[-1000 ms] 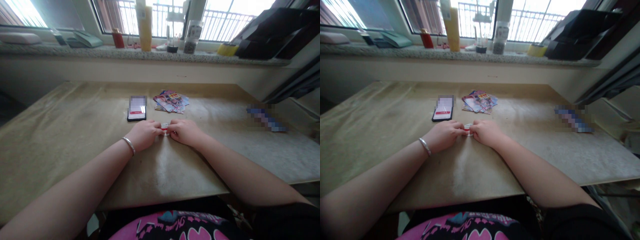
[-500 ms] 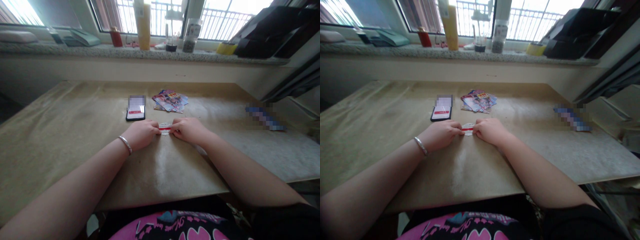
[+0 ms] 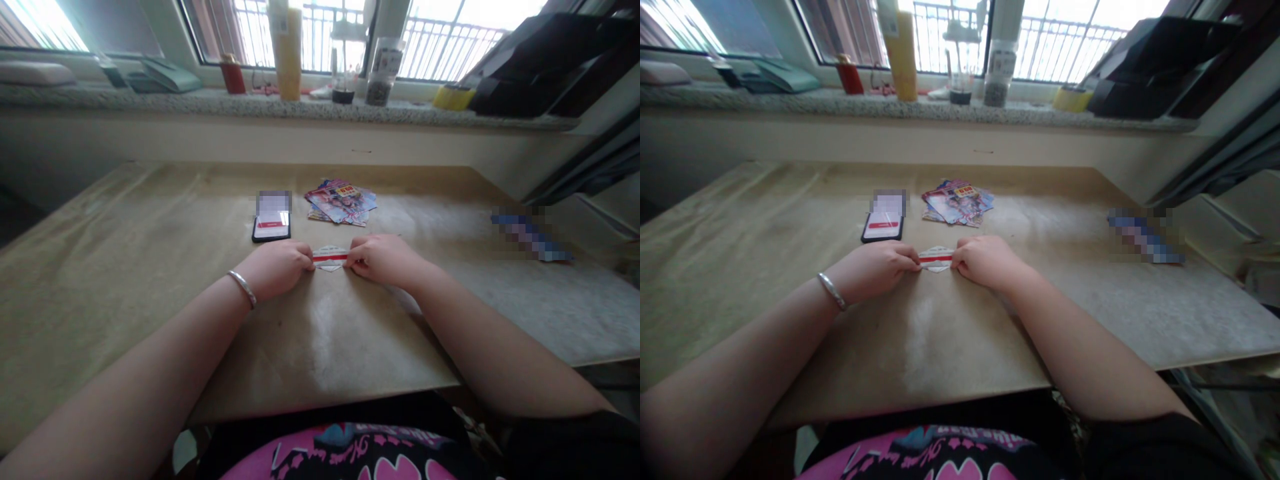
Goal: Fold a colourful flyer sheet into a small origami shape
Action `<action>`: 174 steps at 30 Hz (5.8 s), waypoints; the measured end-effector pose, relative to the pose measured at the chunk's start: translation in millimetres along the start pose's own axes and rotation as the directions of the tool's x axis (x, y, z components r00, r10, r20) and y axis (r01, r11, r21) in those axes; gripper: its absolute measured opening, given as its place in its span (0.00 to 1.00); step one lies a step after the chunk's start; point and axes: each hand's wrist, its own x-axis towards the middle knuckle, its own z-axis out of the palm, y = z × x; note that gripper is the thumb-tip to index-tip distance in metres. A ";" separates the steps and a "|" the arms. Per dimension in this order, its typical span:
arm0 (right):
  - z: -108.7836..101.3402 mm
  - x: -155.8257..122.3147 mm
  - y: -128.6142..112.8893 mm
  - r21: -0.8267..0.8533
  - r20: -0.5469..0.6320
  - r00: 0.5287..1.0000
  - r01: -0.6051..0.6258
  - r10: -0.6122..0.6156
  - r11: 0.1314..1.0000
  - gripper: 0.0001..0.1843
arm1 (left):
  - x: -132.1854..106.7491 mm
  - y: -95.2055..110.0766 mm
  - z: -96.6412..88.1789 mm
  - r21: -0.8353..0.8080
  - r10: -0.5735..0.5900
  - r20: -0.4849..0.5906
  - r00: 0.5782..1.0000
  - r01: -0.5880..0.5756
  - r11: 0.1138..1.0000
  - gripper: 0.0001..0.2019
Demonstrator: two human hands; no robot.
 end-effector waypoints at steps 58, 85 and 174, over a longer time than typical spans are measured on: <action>25.6 8.9 3.5 0.153 -0.251 0.934 0.296 -0.253 0.943 0.09 | -0.6 9.3 8.6 -0.130 -0.023 -0.127 0.992 0.006 0.992 0.11; 24.2 9.6 -8.1 0.086 -0.226 0.951 0.235 -0.211 0.968 0.10 | 0.4 0.7 16.3 0.029 0.062 -0.286 0.956 -0.057 0.998 0.09; 32.3 16.5 -8.7 0.424 -0.150 0.979 -0.060 0.135 0.904 0.03 | -0.8 15.4 9.1 0.238 0.198 -0.131 0.971 -0.164 0.958 0.12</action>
